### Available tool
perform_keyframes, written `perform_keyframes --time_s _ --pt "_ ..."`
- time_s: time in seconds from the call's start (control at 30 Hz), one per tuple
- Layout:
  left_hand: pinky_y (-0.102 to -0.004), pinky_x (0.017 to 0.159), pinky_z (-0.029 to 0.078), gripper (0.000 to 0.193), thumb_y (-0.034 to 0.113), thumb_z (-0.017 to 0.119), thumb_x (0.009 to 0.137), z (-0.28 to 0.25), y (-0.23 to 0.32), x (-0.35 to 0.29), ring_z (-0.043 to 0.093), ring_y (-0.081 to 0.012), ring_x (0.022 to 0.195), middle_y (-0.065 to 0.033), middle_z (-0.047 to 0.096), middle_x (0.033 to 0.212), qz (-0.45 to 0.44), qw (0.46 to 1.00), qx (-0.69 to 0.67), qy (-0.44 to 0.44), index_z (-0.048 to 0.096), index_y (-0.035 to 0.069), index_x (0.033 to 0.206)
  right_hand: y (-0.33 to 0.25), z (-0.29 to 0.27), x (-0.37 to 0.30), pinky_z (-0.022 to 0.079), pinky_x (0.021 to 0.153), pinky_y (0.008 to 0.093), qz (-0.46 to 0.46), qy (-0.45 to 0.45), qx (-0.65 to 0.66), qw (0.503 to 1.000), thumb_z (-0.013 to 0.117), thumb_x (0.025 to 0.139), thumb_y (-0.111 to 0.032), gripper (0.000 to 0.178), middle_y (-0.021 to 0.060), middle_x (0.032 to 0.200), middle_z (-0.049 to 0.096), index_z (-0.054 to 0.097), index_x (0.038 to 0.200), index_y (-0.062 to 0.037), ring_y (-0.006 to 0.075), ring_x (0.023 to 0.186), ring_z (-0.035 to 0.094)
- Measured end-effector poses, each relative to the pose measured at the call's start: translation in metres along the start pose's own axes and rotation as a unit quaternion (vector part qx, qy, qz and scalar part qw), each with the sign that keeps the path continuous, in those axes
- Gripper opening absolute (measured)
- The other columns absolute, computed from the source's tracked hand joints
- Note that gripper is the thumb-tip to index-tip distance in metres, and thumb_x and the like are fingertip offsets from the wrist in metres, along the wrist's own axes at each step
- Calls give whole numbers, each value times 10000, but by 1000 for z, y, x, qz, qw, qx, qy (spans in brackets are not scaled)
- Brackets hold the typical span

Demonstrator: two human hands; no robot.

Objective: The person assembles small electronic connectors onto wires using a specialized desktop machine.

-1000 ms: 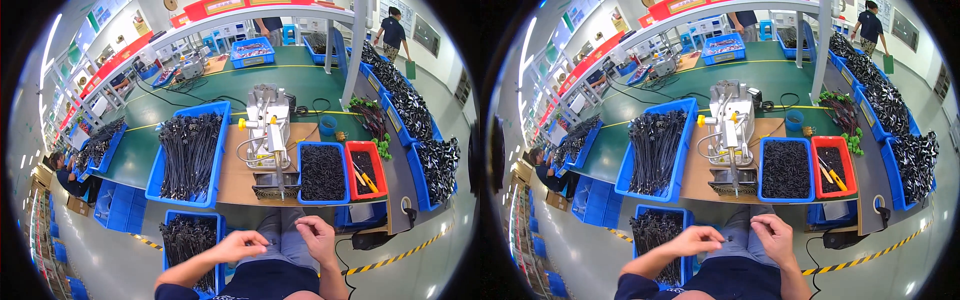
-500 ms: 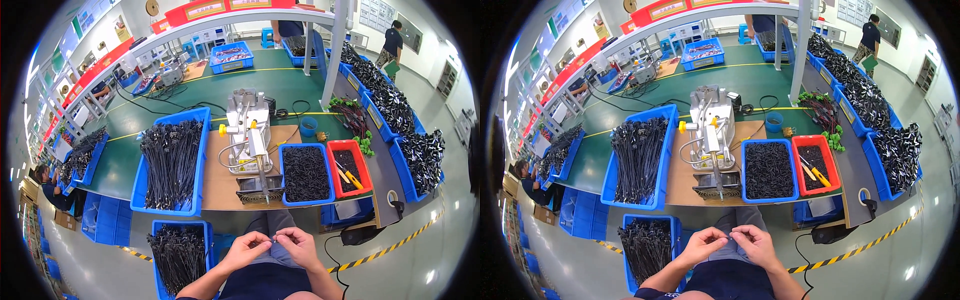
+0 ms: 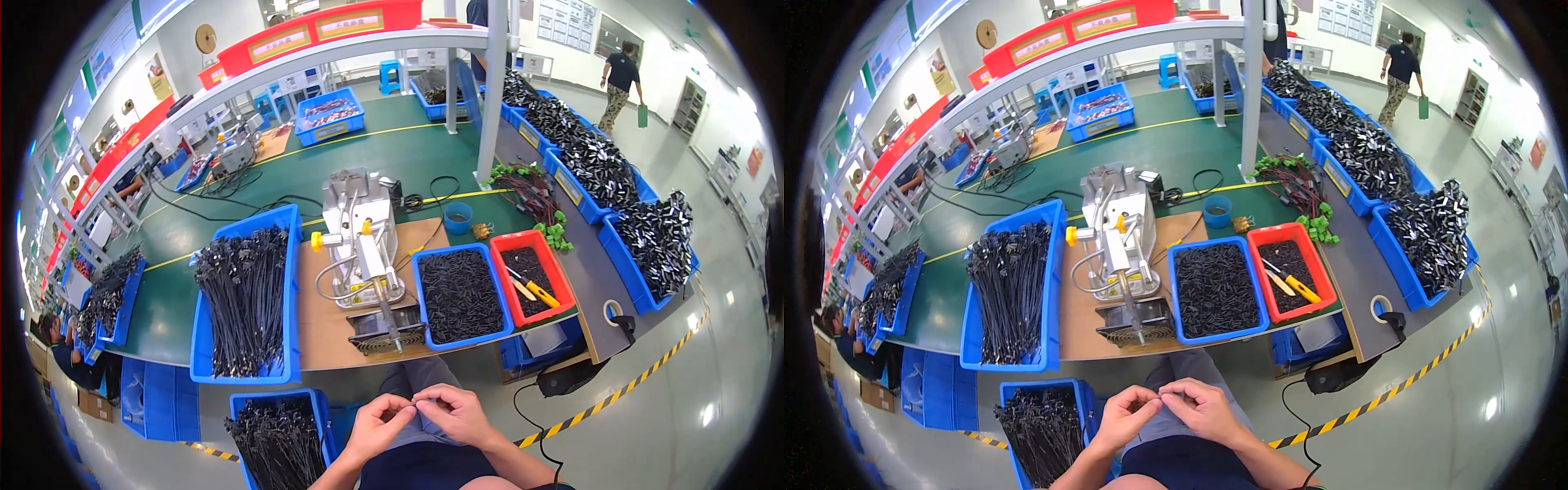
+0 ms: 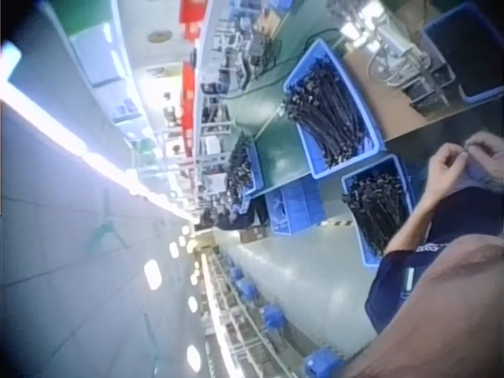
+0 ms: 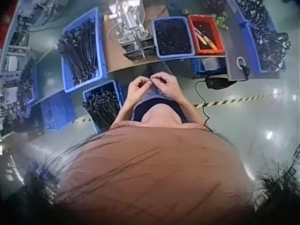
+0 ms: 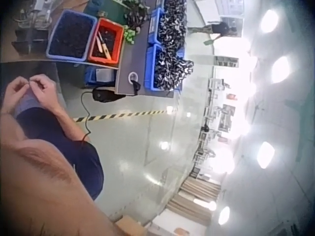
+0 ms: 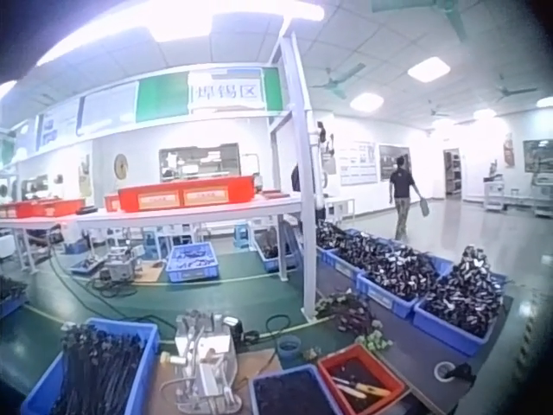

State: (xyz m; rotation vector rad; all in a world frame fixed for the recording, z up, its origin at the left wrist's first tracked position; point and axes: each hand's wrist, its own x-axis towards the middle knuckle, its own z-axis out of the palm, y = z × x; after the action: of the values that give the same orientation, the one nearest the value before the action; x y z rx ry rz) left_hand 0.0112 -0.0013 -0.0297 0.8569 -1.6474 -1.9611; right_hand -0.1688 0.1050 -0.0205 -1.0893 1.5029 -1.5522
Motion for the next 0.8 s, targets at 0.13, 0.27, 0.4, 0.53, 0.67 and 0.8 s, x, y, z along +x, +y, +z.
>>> perform_keyframes --time_s 0.13,0.27,0.4,0.53,0.67,0.8 --pt "-204 740 509 112 80 787 994 1 2 1 631 -32 818 8 737 924 14 1000 -4 13 741 7 1066 3 3 2 462 617 218 -20 11 3 1000 773 996 -110 157 18 1004 763 796 1130 -31 33 697 560" --pt "-201 739 507 109 76 790 989 -1 0 2 629 -30 816 6 736 920 4 1000 -7 6 741 2 1053 6 3 4 478 637 226 -10 3 9 1000 763 1005 -120 164 16 994 760 788 1140 -31 38 715 576" --pt "-203 728 507 109 73 795 984 -1 -3 7 623 -29 796 10 732 897 -2 1000 -3 13 740 -1 1044 7 2 5 518 695 226 0 -3 4 1000 742 1023 -107 173 25 1005 765 772 1165 -13 41 788 630" --pt "-203 719 505 109 70 796 981 -2 -9 13 620 -30 786 11 731 887 5 1000 -29 6 737 -3 1038 7 4 5 531 702 236 21 19 33 999 741 1031 -143 201 12 976 767 759 1183 -13 35 791 630" --pt "-204 656 463 71 31 767 984 2 -3 19 587 -34 725 12 699 839 -1 1000 1 -5 714 0 1019 12 3 2 542 729 237 32 35 21 999 731 1041 -145 211 16 987 768 748 1199 -6 36 820 641" --pt "-201 658 463 68 25 764 980 5 -3 19 589 -31 727 14 700 841 8 1000 -10 0 713 1 1019 14 2 5 545 780 226 38 29 55 997 709 1058 -123 197 14 1034 759 744 1216 -11 40 892 667"
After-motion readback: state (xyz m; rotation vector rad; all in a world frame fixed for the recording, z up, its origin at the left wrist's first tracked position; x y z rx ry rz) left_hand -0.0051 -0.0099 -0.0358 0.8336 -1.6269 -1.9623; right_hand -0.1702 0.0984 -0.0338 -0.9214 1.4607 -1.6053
